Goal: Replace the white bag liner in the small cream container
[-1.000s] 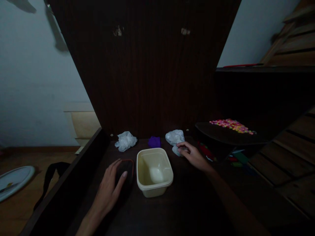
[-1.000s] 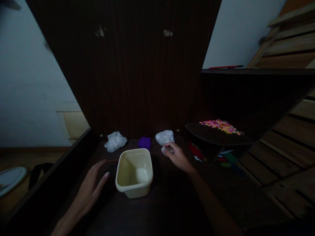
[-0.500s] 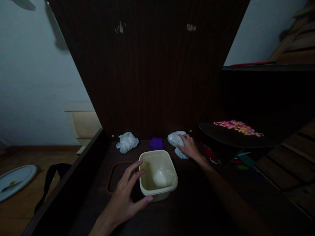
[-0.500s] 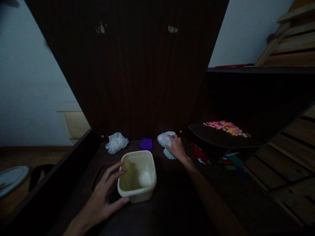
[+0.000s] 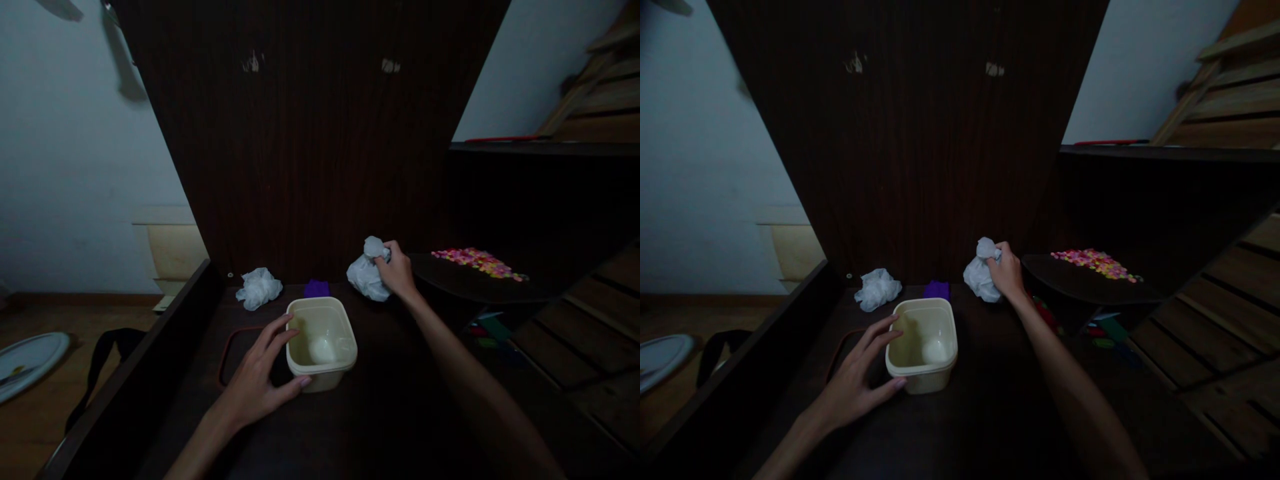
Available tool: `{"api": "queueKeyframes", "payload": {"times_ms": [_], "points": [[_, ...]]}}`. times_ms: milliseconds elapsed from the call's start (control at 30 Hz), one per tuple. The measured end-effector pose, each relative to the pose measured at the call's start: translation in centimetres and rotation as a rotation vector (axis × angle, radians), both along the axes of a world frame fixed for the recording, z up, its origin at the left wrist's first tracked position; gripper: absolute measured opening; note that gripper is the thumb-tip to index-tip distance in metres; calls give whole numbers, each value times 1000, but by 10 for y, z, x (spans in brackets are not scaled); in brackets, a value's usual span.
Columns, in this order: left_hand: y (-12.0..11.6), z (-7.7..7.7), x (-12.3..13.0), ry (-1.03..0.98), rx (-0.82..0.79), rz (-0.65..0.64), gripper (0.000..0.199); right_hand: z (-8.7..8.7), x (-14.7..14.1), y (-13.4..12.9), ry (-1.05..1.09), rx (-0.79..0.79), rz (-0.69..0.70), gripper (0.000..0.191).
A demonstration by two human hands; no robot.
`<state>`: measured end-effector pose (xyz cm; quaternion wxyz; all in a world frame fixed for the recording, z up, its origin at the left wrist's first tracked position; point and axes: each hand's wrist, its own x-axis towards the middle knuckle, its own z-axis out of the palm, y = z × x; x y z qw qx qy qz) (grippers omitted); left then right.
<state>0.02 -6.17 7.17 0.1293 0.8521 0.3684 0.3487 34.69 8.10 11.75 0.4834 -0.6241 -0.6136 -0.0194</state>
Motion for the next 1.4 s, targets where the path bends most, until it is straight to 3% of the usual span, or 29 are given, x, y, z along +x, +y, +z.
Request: {"api": "queueKeyframes", "payload": {"times_ms": [133,267,367,533,600,700,833,1033,1167,1300,1400], "points": [[4,2,3,10,-14,3,55,45,-14,-14,106,142,66,19],[7,2,5,10,-24,7,53,87,-42,-42,339,356,338,20],[8,2,6,8,-34,12,54,103,-61,-66,351,295,486,19],[7,0,8,-21,-45,4,71,91,-77,-87,211,-68,751,9],[7,-2,8,-35,-54,25,81,80,-79,-88,41,-230,809,7],[7,-2,7,-48,-58,38,86,68,-79,-87,-252,-361,864,21],[8,1,7,-41,-43,-24,76,66,-76,-85,-435,-384,880,36],[8,11,10,5,-42,41,46,75,-73,-82,-359,-359,995,52],[14,30,18,-86,14,56,39,76,-75,-82,-372,-319,1066,64],[26,53,29,-164,4,9,32,74,-79,-84,-357,-214,1084,60],[36,62,36,-171,-4,-98,33,71,-80,-85,-302,-131,1092,48]]}}
